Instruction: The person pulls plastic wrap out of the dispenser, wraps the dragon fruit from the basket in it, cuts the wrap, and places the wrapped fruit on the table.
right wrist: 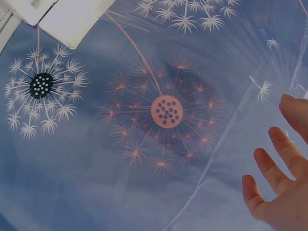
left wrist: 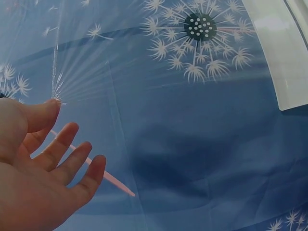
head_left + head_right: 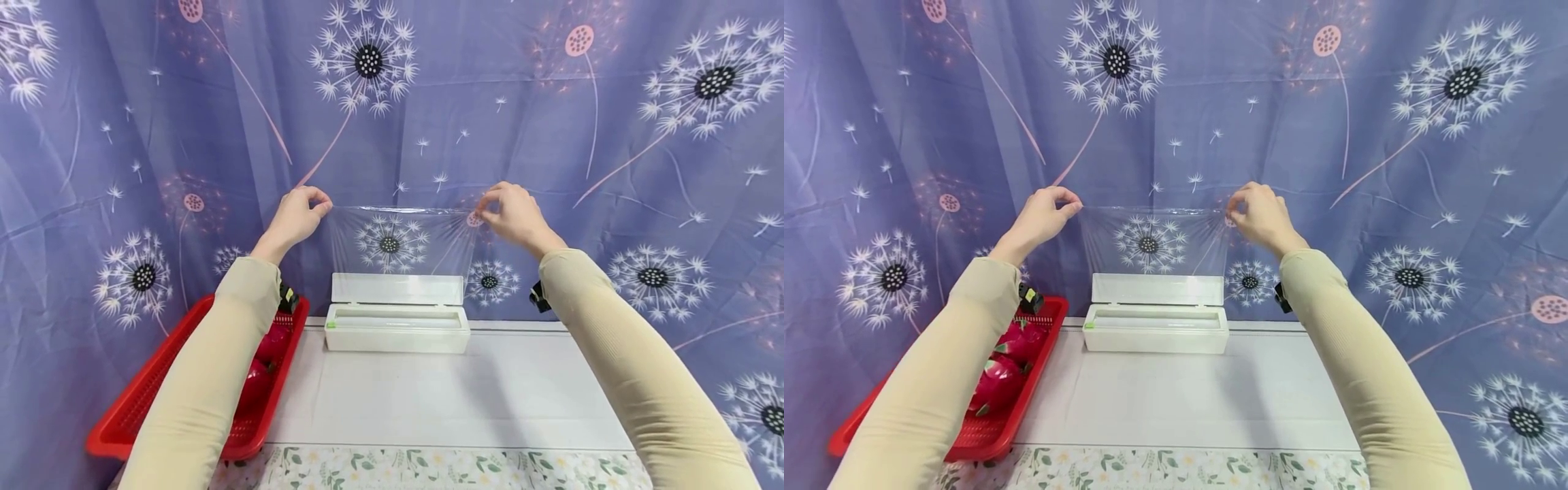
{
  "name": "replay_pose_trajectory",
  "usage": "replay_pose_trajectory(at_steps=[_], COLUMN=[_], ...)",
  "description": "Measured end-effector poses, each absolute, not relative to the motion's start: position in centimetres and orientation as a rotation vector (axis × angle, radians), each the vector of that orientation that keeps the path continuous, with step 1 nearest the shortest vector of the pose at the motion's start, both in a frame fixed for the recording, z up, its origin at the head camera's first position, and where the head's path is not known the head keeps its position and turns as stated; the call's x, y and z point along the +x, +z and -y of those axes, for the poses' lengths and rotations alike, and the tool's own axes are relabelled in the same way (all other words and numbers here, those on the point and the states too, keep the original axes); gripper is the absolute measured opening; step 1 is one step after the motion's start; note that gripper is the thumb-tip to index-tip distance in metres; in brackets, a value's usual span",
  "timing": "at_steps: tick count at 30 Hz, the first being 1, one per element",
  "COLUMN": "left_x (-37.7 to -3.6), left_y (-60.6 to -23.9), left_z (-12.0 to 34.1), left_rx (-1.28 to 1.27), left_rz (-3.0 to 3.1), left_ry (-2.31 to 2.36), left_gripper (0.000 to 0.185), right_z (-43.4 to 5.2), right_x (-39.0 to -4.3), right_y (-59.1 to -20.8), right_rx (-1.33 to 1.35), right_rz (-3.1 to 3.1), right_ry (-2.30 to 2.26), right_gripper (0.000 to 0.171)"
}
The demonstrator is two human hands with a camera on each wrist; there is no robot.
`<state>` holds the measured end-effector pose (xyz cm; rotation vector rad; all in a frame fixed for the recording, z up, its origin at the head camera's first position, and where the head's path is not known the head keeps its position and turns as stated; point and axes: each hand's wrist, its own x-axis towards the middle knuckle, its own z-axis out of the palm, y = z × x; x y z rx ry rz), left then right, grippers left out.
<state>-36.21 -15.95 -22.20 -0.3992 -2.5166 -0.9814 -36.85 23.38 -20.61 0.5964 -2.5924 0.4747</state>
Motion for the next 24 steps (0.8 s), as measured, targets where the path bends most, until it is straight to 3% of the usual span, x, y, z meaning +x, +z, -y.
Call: replay_pose_trajectory(at_steps=[24], left_x=[-36.5], left_y=[-19.9], left_z=[15.9], left_rx=[-0.368], left_rz=[2.486], left_ry=[-1.020], left_gripper=[0.019], right_z=[-22.8], right_x=[-36.7], right_y=[-18.1], right_rx=[0.552], right_rz=[2.547], right_ry=[0.505], right_gripper=[0.016])
